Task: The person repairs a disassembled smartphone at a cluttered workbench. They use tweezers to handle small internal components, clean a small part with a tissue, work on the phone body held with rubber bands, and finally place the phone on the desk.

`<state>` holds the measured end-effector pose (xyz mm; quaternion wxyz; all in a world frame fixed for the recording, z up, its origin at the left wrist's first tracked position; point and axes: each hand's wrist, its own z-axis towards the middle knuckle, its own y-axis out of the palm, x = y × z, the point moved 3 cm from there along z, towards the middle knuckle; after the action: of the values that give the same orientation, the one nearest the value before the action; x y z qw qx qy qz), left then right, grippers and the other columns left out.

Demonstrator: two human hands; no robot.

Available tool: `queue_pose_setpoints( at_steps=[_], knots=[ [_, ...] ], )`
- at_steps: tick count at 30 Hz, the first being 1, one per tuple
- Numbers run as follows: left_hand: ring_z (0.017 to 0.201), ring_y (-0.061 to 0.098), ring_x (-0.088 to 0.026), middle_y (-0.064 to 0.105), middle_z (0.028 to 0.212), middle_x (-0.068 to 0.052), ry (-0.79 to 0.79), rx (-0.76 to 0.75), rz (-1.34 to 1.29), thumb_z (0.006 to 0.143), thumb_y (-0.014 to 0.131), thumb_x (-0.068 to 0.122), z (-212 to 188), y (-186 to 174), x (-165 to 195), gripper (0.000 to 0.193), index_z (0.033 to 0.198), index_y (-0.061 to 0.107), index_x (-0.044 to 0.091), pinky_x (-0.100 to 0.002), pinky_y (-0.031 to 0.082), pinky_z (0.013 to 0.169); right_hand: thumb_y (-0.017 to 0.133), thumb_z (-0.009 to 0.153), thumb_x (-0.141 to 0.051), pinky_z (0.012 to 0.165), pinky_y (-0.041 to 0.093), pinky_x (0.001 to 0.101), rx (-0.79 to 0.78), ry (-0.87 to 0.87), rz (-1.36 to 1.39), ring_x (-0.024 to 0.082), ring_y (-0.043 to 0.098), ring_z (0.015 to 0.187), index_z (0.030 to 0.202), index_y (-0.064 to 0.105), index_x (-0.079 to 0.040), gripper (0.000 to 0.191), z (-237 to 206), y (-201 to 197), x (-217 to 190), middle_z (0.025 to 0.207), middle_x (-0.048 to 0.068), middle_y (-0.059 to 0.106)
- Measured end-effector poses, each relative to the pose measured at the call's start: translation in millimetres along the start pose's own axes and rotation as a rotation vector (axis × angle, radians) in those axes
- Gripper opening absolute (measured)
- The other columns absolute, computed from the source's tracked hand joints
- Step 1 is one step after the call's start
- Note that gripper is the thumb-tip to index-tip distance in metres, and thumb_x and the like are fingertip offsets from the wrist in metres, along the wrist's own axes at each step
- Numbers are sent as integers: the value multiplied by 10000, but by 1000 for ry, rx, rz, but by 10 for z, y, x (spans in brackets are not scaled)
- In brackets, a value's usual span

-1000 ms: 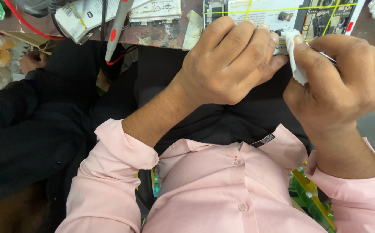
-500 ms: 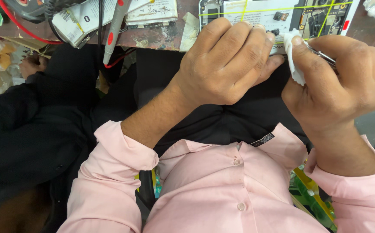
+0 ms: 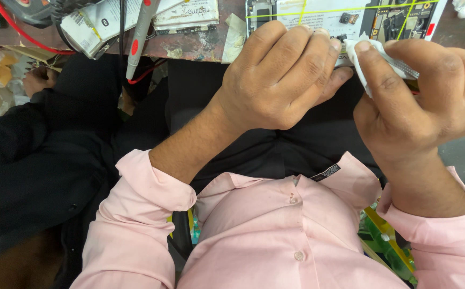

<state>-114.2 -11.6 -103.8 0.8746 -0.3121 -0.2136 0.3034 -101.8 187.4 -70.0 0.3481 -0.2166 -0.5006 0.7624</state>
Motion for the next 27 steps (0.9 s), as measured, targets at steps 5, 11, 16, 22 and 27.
queue_pose_setpoints(
  at_steps=[5,11,16,22,27],
  knots=[
    [1001,604,-227,648,1067,-96,-1,-4,6,950,747,140,-6,1,1,205,1038,703,-40,-367,499,885,696,919,30,825,446,335,21,-23,-5,221,579,950,1230,795,-133,365,14,19,-3,1157,16,658],
    [996,602,-229,638,1055,-92,-1,4,6,938,745,127,11,7,14,191,1040,701,-29,-370,505,872,719,913,12,809,439,338,31,5,-25,220,573,945,1242,833,-144,381,-2,38,-13,1146,6,651],
    [994,600,-227,635,1049,-89,-3,13,15,938,748,111,26,10,34,169,1005,700,-37,-370,505,861,682,802,11,810,424,326,11,9,-26,217,552,969,1263,805,-147,503,-30,22,-11,1187,2,637],
    [994,603,-224,639,1047,-86,13,27,33,937,750,116,44,30,47,152,985,702,-20,-370,508,854,694,817,13,829,432,327,41,4,-13,218,552,987,1240,793,-133,459,-61,57,15,1175,12,638],
    [998,605,-233,636,1054,-90,-2,3,3,938,747,113,50,7,66,153,1013,701,-13,-380,512,872,698,926,67,791,404,335,29,64,97,238,542,976,1295,822,-120,432,-91,54,51,1183,48,655]
  ],
)
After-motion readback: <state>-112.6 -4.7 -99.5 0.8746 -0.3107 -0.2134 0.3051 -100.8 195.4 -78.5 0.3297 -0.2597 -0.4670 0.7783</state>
